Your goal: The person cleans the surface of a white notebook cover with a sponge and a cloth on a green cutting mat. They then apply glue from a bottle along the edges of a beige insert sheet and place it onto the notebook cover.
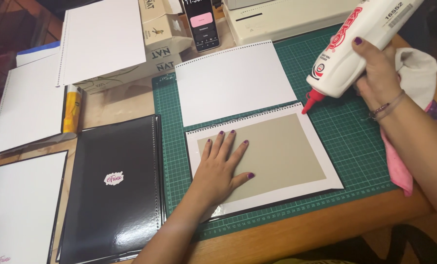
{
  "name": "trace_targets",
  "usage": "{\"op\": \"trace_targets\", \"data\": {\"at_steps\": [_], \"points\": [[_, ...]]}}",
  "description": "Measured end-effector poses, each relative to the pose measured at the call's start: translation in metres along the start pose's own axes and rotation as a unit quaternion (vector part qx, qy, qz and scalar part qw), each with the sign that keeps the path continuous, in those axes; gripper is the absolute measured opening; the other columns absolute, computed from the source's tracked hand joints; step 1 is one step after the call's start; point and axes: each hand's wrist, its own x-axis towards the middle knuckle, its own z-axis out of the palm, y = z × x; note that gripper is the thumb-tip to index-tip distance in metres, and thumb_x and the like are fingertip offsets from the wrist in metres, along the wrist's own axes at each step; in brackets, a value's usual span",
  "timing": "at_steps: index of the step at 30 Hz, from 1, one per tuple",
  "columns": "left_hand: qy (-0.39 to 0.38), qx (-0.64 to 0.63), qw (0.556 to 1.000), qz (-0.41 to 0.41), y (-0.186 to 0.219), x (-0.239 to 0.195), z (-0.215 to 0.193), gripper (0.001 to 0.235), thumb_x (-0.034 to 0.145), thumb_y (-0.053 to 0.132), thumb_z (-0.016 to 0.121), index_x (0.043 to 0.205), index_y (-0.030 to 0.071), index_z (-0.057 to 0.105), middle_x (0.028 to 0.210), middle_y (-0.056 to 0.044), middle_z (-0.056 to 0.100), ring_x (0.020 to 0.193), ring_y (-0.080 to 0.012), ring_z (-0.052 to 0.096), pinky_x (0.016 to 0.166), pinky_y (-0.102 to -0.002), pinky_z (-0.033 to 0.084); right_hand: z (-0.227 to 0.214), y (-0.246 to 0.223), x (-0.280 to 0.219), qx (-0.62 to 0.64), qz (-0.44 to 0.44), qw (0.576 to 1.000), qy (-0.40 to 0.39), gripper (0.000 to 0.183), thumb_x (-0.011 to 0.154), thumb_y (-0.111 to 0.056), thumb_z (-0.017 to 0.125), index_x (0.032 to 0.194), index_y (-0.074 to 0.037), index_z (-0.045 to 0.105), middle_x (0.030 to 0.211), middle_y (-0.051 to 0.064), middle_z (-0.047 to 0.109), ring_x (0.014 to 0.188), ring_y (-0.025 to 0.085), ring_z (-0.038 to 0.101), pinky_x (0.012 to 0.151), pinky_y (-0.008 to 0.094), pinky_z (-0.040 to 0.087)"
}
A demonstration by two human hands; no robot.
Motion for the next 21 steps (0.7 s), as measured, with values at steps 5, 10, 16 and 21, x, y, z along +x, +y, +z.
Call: {"op": "trace_targets", "data": {"at_steps": [5,10,16,21], "points": [[0.005,0.001,1.0,-0.001,0.0,-0.001,0.001,0.075,0.097,0.064,0.05,0.157,0.019,0.041,0.165,-0.02,0.029,0.151,-0.0445,0.023,0.121,-0.061,0.016,0.008,-0.009,-0.012,0.004,0.017,1.0,-0.013,0.074,0.079,-0.017,0.085,0.143,-0.005,0.05,0.127,0.017,0.073,0.114,0.029,0.081,0.107,0.047,0.071],[0.013,0.018,1.0,0.011,-0.002,0.0,0.005,0.076,0.098,0.065,0.049,0.157,0.019,0.041,0.164,-0.021,0.03,0.15,-0.0451,0.025,0.121,-0.061,0.017,0.008,-0.015,-0.024,-0.002,0.012,0.999,-0.035,0.072,0.078,-0.018,0.083,0.142,-0.004,0.051,0.126,0.022,0.073,0.119,0.029,0.077,0.11,0.043,0.067],[0.005,0.038,0.999,0.015,-0.002,0.0,0.008,0.076,0.099,0.063,0.048,0.158,0.017,0.038,0.165,-0.022,0.028,0.151,-0.0462,0.023,0.12,-0.061,0.02,-0.018,-0.011,-0.027,-0.039,-0.035,0.996,-0.069,0.066,0.092,-0.014,0.074,0.149,-0.012,0.041,0.149,0.014,0.062,0.139,0.037,0.068,0.126,0.052,0.059],[-0.003,0.058,0.998,0.016,-0.004,0.0,0.012,0.078,0.099,0.066,0.044,0.16,0.017,0.036,0.166,-0.023,0.026,0.152,-0.0467,0.021,0.12,-0.061,0.018,-0.03,-0.009,-0.033,-0.037,-0.034,0.998,-0.029,0.062,0.087,-0.012,0.078,0.141,-0.011,0.047,0.145,0.013,0.064,0.138,0.029,0.067,0.121,0.047,0.063]]}}
